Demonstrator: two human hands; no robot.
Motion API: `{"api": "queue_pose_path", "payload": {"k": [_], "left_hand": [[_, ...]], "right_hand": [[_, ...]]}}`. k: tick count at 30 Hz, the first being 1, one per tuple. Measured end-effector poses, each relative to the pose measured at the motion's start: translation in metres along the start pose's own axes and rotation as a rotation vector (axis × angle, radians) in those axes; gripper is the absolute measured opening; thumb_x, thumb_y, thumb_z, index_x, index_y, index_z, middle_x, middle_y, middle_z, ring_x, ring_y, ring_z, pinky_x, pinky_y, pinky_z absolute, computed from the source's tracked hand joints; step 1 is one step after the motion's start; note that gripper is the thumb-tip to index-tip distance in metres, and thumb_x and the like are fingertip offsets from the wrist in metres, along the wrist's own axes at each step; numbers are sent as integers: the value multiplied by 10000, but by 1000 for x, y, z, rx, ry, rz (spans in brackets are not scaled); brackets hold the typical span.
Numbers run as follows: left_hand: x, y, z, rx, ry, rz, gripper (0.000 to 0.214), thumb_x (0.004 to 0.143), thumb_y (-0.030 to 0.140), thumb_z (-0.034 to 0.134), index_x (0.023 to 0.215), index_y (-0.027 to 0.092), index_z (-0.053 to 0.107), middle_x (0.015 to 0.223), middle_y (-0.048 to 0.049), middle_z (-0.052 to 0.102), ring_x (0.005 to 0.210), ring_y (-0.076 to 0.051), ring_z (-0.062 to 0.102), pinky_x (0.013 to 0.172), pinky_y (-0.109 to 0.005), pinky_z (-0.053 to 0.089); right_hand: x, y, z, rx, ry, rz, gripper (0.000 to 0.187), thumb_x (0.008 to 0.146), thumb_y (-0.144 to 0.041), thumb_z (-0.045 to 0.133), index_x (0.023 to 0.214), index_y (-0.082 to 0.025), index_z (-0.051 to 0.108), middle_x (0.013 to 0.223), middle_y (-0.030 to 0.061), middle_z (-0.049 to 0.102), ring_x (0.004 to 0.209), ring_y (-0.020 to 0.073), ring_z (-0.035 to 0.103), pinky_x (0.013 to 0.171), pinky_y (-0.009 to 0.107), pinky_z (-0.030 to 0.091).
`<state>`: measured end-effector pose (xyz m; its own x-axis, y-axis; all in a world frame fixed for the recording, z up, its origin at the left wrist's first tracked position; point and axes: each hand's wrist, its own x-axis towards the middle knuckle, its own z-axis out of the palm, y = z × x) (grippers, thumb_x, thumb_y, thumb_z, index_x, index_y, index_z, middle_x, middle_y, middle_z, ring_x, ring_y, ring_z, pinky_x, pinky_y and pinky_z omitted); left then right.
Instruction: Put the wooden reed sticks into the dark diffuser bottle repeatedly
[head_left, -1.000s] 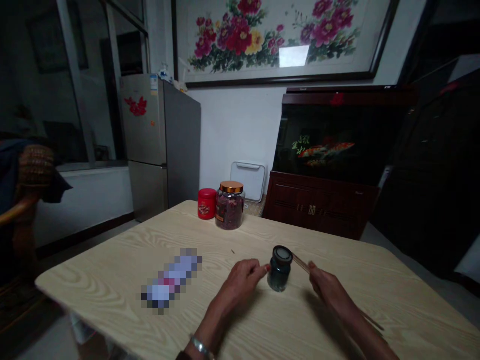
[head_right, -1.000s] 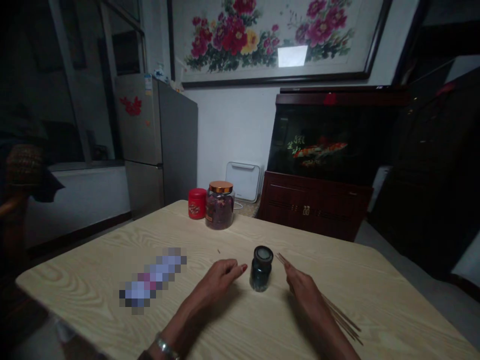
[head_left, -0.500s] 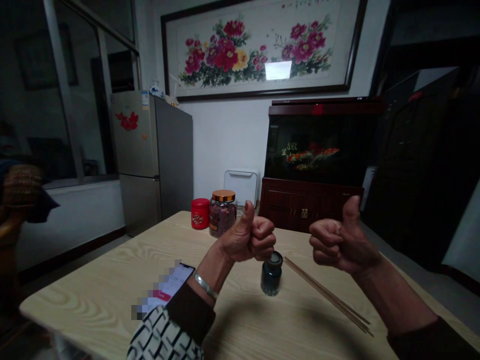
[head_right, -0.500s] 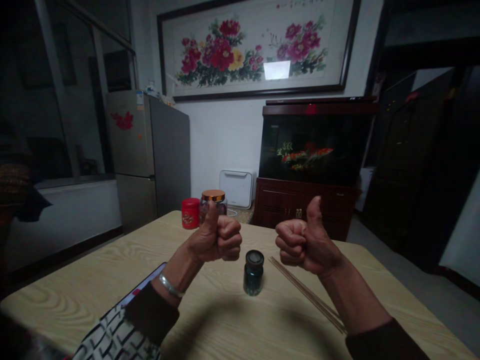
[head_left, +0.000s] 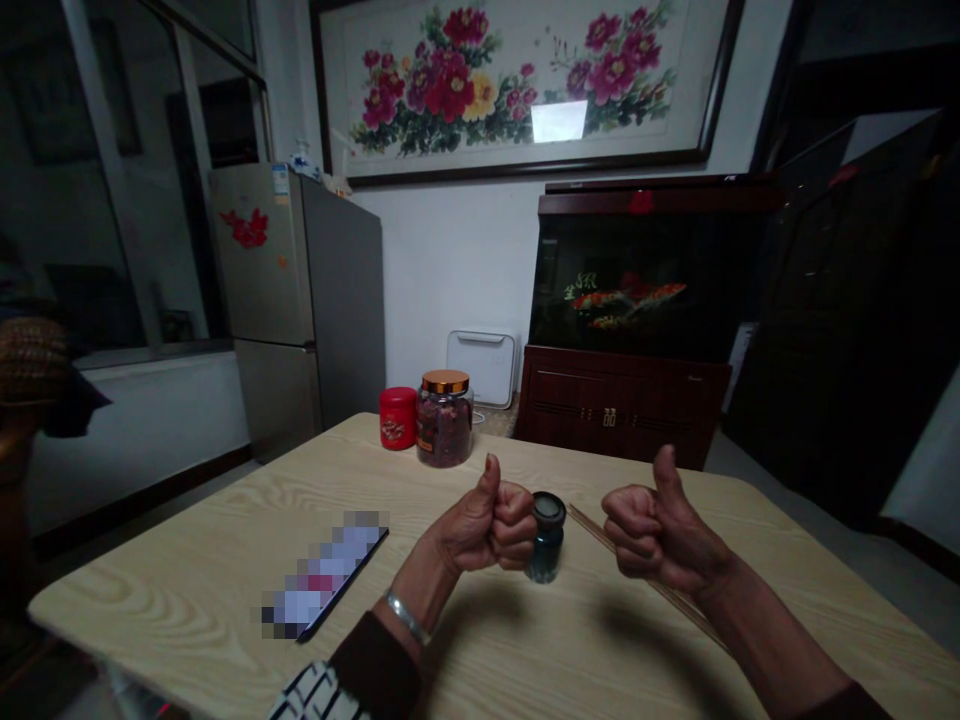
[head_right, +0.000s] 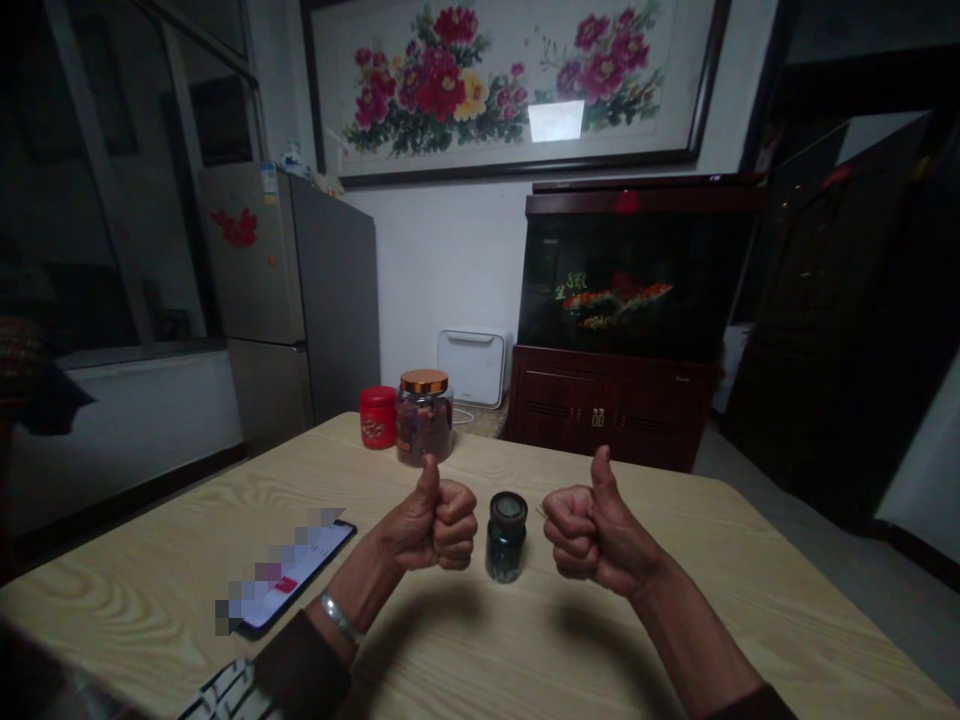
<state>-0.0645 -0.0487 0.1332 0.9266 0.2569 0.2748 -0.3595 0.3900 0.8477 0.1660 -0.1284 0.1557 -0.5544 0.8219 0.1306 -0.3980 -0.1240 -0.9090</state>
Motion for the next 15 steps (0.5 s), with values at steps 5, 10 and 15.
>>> {"api": "queue_pose_path", "payload": {"k": [5,10,15], "left_hand": [[-4,-15,-19,142,238,73,634,773,778,570,633,198,355,532,80,322,449,-63,254,463,-204,228],[2,-58,-51,518,795,209,494,703,520,802,916,174,521,913,-32,596,793,-130,533,663,-221,394],[16,-107,-73,745,750,144,812,524,280,914,1226,181,519,1161,-81,619,1037,-225,567,822,-283,444]], "right_hand": [[9,10,-11,-341,329,89,706,824,-858,270,578,-207,385,503,-96,279,412,39,154,405,185,109],[25,25,-24,-1276,708,84,522,857,-723,473,791,-211,550,735,7,575,661,154,521,614,278,390],[51,30,-12,-1781,652,222,568,883,-660,466,1195,-197,569,1152,146,650,961,289,655,788,382,443]]}}
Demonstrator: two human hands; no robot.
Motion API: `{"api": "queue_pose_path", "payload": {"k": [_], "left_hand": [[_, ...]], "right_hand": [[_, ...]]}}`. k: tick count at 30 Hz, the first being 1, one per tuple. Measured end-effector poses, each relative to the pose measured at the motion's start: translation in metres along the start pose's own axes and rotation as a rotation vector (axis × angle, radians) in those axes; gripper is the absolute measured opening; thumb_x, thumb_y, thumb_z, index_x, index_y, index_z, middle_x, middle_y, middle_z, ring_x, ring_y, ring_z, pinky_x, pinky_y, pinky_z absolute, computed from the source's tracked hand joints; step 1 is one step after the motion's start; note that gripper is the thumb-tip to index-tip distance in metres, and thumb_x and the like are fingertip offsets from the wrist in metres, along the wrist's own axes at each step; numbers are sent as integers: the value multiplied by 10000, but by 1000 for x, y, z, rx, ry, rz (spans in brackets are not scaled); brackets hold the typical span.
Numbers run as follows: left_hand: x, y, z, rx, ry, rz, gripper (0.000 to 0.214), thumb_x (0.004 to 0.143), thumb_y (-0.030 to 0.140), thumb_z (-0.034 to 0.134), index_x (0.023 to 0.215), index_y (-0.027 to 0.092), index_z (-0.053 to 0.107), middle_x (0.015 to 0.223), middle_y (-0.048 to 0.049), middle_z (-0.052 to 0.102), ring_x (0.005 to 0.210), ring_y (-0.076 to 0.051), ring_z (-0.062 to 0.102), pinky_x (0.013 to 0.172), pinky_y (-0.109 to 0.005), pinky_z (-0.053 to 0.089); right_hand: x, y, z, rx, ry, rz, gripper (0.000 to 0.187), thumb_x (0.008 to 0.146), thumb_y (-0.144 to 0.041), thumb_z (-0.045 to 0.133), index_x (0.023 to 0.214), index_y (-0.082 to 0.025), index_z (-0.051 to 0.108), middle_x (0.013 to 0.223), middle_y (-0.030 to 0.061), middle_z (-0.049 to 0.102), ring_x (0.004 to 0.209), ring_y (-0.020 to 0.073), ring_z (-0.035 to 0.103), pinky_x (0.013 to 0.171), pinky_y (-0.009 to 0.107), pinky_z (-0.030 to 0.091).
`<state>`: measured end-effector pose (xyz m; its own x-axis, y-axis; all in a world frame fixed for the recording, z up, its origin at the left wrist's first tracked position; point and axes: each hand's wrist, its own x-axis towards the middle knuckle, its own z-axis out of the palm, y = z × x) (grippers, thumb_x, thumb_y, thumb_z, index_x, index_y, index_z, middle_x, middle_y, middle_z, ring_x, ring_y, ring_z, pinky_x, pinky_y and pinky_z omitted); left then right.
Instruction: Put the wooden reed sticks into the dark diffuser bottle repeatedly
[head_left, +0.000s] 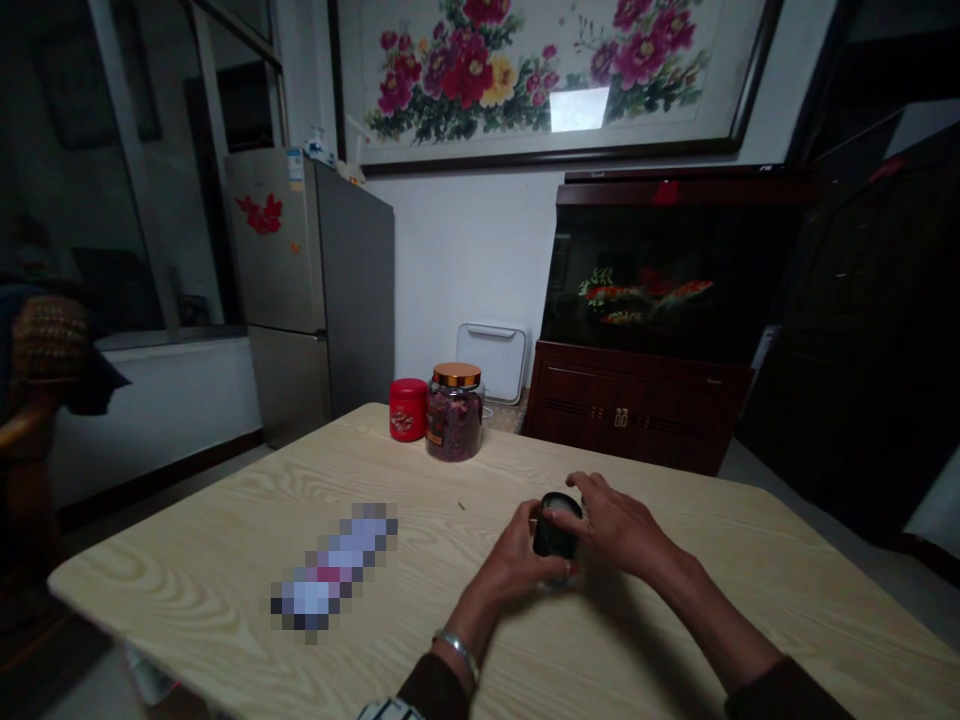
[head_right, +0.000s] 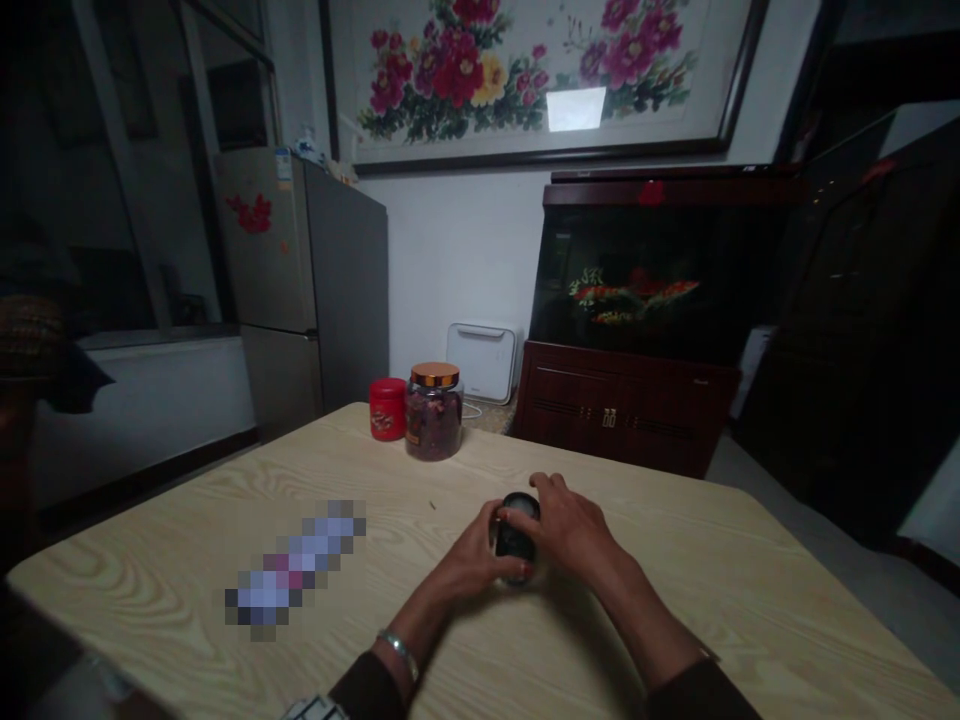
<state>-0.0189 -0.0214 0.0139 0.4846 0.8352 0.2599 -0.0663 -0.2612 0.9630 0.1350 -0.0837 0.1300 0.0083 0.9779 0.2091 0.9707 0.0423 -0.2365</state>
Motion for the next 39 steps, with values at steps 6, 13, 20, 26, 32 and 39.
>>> {"api": "queue_pose_path", "payload": {"k": [6,13,20,26,32,39], "left_hand": [[3,-14,8,147,16,44,519,597,211,845,1080,187,654,1002,-13,690,923,-204,617,771,-263,452],[3,-10,1,217,31,17,624,577,323,872,1134,165,638,966,-34,713,857,-219,636,670,-259,440],[2,-11,1,182,-8,12,653,565,312,874,1152,172,625,993,-38,709,882,-219,638,707,-263,462],[2,-14,0,216,-2,15,633,566,359,873,1119,166,634,970,-36,701,851,-213,620,676,-259,443],[1,-14,0,223,1,14,631,562,329,873,1127,183,634,962,-24,697,848,-209,615,681,-261,441],[1,-14,0,203,-20,0,695,572,398,870,1172,161,610,1016,-66,704,880,-235,627,699,-277,467]], "right_hand": [[20,-27,3,-239,-135,-18,564,889,-617,439,1059,-125,654,1022,232,715,972,373,679,815,443,459],[25,-9,-19,-8,-385,-301,771,690,-279,654,1436,-247,461,1471,95,506,1336,275,469,1045,381,394],[22,-12,-15,-126,-261,-128,693,825,-566,541,1352,-116,534,1303,225,594,1216,393,535,1030,582,336],[23,-7,-17,62,-383,-332,717,752,-309,589,1445,-206,438,1470,135,483,1345,311,438,1080,477,333],[23,-5,-13,-71,-248,-102,570,857,-541,516,1290,-174,566,1254,184,634,1144,360,575,1012,544,351],[20,-4,-16,129,-355,-335,869,730,-371,650,1516,-198,320,1546,146,360,1403,308,354,1097,444,331]]}}
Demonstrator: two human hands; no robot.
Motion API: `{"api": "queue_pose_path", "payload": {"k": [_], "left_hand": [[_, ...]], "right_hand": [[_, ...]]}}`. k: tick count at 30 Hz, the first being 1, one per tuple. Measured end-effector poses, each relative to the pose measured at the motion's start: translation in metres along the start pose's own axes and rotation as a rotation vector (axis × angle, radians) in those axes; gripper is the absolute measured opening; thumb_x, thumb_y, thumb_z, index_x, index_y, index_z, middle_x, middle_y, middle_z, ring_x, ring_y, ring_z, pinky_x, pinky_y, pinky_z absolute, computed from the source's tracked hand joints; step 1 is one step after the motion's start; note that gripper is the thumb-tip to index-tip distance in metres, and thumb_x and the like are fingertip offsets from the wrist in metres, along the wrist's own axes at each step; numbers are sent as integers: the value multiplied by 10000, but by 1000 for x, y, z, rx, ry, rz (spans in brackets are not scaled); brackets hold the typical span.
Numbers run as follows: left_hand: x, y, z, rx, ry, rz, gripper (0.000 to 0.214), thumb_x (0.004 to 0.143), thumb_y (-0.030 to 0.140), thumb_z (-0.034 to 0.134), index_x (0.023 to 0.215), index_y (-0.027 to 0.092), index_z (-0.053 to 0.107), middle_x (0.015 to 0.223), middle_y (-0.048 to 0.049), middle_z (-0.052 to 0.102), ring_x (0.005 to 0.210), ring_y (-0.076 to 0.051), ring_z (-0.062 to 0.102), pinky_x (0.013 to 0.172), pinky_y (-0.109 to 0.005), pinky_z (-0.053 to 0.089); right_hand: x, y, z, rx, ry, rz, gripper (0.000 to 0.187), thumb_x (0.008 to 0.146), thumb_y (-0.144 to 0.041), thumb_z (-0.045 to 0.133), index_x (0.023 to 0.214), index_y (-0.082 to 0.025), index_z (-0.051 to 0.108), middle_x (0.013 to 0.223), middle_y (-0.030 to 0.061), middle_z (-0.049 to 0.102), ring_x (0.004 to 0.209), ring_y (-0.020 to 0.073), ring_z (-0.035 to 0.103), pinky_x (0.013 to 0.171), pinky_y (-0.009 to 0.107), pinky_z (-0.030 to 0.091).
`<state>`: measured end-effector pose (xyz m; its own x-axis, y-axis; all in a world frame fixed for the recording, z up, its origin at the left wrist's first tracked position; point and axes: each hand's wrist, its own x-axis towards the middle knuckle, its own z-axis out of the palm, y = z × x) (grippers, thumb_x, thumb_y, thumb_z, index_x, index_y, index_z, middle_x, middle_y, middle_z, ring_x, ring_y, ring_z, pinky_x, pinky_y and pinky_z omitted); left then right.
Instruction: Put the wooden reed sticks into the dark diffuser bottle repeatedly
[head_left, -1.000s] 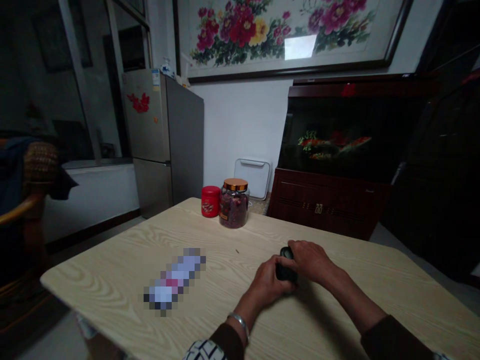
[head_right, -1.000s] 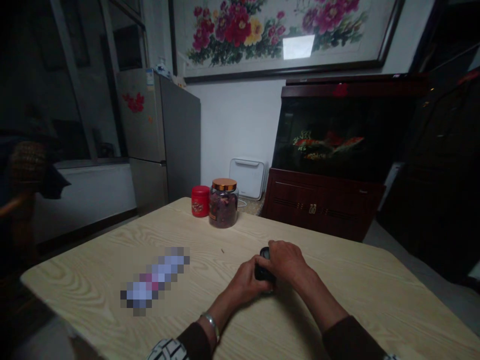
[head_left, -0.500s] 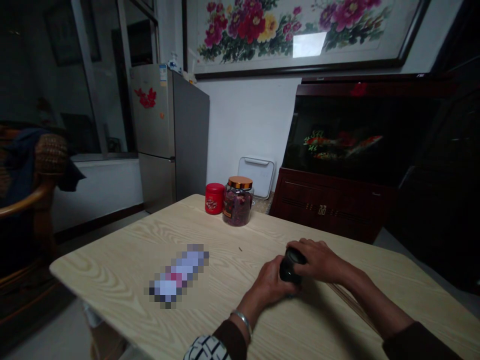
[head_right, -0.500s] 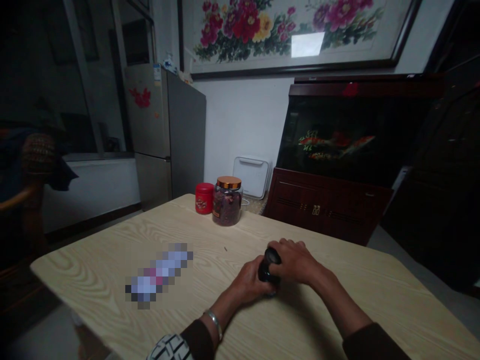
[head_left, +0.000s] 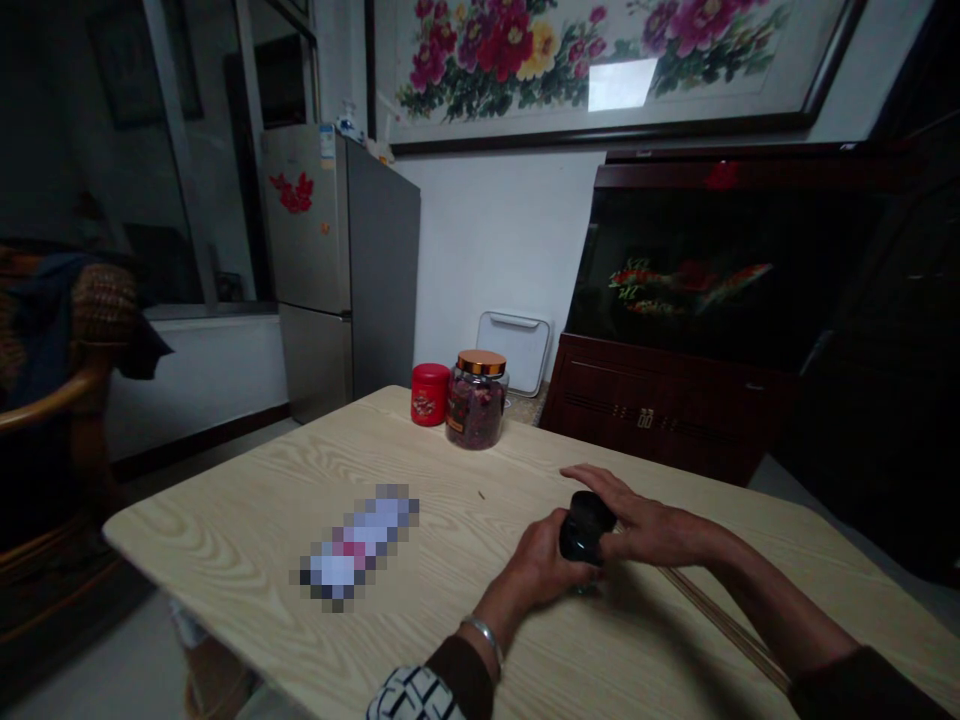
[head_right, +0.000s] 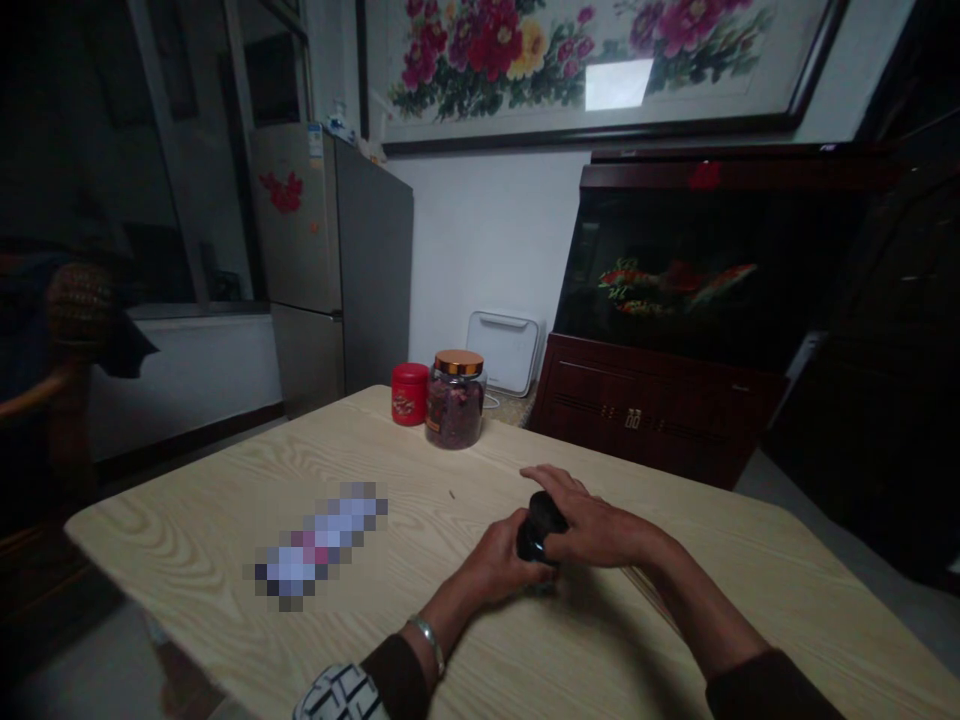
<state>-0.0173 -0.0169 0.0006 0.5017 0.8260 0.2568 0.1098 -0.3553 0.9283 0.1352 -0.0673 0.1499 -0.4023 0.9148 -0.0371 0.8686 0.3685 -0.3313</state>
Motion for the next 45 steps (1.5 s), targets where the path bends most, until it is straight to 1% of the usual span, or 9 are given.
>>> {"api": "queue_pose_path", "payload": {"k": [4,7,13,21,25,30,34,38,45], "left_hand": [[1,-1,0,19,-3,5,666,562,326,867,1161,179,618,997,-42,706,865,-224,631,708,-276,468],[0,-1,-1,39,-8,-3,662,559,318,866,1163,182,629,995,-38,701,876,-222,623,715,-275,466],[-1,4,-3,14,-7,1,687,568,416,883,1167,188,634,1008,-51,709,906,-232,638,753,-286,475],[0,-2,1,-21,8,9,688,573,408,882,1172,178,635,1001,-62,704,907,-234,634,776,-298,492],[0,-1,2,-48,16,28,674,583,384,878,1174,173,631,1007,-56,698,930,-232,628,805,-297,487],[-1,2,1,-29,6,43,611,605,347,871,1144,184,632,994,-36,697,919,-213,624,803,-280,477],[0,2,1,-41,-11,29,607,600,340,873,1135,182,633,986,-36,698,912,-213,628,792,-276,476],[2,1,2,-38,-10,13,626,600,332,874,1159,198,627,1024,-42,698,940,-224,632,798,-283,476],[3,-1,2,-16,-10,17,640,599,355,874,1166,197,622,1018,-48,701,940,-231,633,806,-291,477]], "right_hand": [[4,-2,7,-123,101,193,675,782,-543,633,1328,-156,535,1253,175,583,1104,324,589,959,456,434],[7,1,4,-100,145,156,380,791,-428,642,1077,-178,630,1029,112,651,930,271,630,876,405,463],[-21,19,-8,544,456,122,492,766,-400,697,1163,-235,456,1037,64,662,937,230,645,813,354,499],[-70,42,123,753,599,284,399,764,-473,693,1006,-267,452,1025,71,677,987,270,676,860,383,525],[-75,31,156,574,614,283,347,781,-441,675,923,-277,404,1085,70,659,1020,251,653,908,373,508],[-80,39,141,466,576,325,315,838,-459,615,1041,-269,465,1102,70,657,1024,249,637,919,386,496],[-81,89,115,298,683,466,320,905,-467,471,1090,-231,580,1060,105,663,935,261,652,854,405,502],[-79,128,98,-66,569,578,308,887,-411,475,1021,-218,674,1055,126,656,975,299,634,801,415,477],[-73,126,101,-198,451,594,264,913,-344,429,895,-241,671,943,86,686,883,271,649,719,366,433]]}}
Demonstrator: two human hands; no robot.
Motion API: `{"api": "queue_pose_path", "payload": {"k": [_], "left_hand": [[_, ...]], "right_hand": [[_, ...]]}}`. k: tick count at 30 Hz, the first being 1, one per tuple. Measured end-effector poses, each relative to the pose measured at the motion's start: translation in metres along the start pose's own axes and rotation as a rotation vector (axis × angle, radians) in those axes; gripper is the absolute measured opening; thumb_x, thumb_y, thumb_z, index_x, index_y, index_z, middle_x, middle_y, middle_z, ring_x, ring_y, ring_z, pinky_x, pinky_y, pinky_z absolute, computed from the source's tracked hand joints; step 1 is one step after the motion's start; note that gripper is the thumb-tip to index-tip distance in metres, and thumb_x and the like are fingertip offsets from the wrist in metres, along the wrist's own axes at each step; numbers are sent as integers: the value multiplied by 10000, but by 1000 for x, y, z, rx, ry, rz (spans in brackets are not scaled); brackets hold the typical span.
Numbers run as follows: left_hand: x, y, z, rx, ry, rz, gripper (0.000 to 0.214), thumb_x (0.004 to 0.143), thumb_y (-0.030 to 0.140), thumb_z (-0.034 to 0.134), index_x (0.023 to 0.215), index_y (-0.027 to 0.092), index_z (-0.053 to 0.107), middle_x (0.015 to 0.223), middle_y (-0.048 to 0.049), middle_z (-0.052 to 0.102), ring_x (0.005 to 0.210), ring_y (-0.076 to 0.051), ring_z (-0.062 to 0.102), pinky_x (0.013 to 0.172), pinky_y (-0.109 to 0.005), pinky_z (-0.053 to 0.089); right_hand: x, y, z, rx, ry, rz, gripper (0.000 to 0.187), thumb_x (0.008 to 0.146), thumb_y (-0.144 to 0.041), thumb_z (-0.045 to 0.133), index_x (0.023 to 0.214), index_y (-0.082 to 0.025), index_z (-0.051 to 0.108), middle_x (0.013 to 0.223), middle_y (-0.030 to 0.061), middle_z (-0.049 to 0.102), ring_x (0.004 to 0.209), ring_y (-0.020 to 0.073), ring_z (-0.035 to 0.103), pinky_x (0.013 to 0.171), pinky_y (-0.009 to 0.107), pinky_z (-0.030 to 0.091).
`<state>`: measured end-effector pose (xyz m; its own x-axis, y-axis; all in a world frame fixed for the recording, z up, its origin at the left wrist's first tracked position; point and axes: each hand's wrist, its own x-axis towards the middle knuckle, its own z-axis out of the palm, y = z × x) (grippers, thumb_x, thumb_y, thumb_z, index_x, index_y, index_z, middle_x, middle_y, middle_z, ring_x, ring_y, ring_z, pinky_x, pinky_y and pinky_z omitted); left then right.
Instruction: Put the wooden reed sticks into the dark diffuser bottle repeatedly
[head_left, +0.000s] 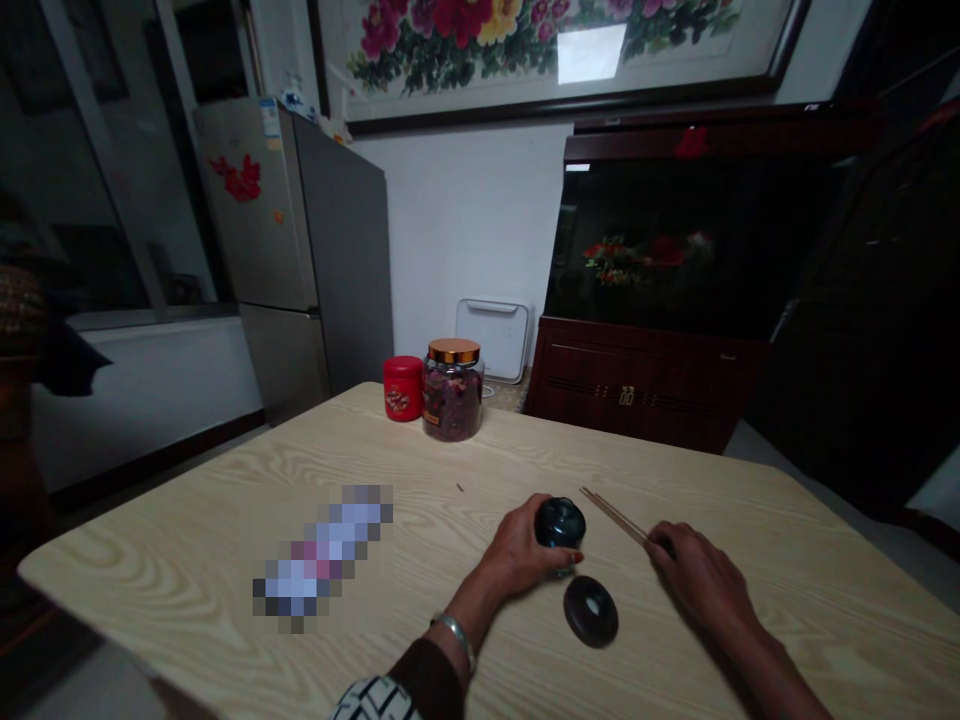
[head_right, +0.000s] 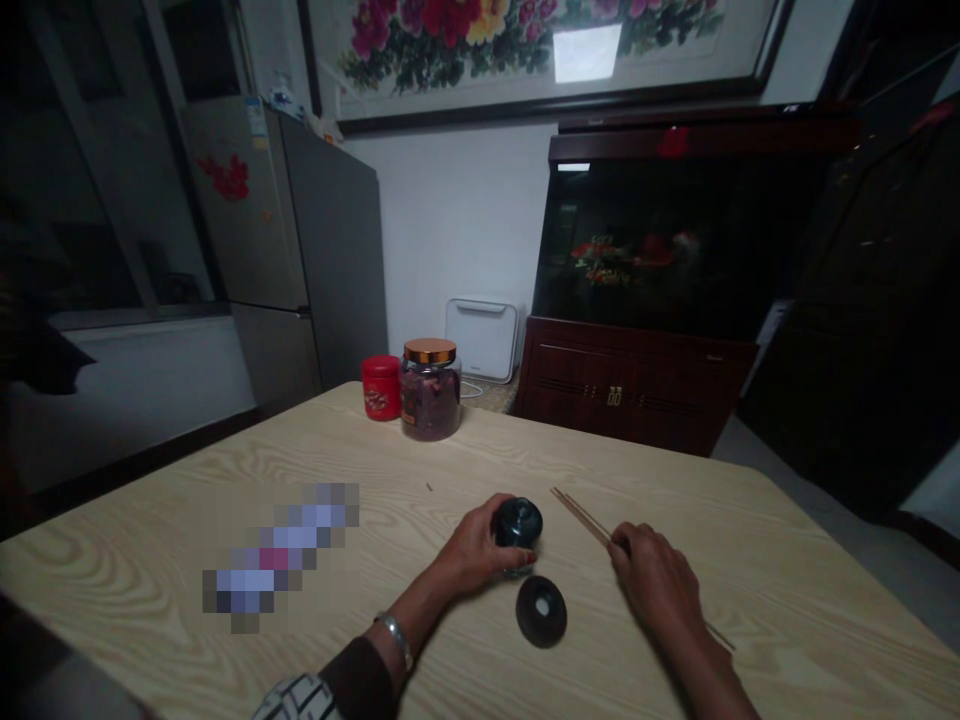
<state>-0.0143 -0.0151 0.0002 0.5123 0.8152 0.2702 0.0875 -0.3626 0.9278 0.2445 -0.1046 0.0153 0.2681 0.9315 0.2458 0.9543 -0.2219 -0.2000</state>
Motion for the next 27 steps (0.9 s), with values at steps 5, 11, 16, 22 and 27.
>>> {"api": "queue_pose_path", "payload": {"k": [5,11,16,22,27], "left_hand": [[0,2,0,-12,1,-14,660,588,344,880,1174,191,620,1029,-54,701,947,-233,632,810,-292,478],[-1,7,-2,-12,0,-11,646,589,347,878,1164,184,631,1031,-59,704,945,-234,628,831,-298,479],[-2,7,-2,-16,0,-20,639,592,339,875,1161,186,629,1029,-52,703,948,-230,627,823,-297,481],[-2,7,-2,18,9,-19,634,586,357,880,1150,200,637,1019,-36,700,943,-224,630,815,-286,477],[-3,10,-2,13,7,-29,630,586,345,879,1148,196,636,1017,-37,700,943,-225,630,800,-283,476]], "right_hand": [[3,-1,0,38,-31,49,233,911,-344,420,848,-255,626,913,69,699,834,263,651,644,340,398],[7,4,4,123,-55,85,233,899,-391,434,796,-254,591,857,55,705,764,240,639,613,325,387],[7,8,5,229,44,60,229,868,-403,471,780,-247,613,811,40,700,751,224,628,627,318,396],[25,-12,-38,810,355,121,294,759,-486,664,852,-208,677,857,47,707,785,206,628,697,313,468],[38,-64,-71,1427,519,211,378,623,-398,843,908,-201,691,823,6,682,695,113,591,544,183,442]]}}
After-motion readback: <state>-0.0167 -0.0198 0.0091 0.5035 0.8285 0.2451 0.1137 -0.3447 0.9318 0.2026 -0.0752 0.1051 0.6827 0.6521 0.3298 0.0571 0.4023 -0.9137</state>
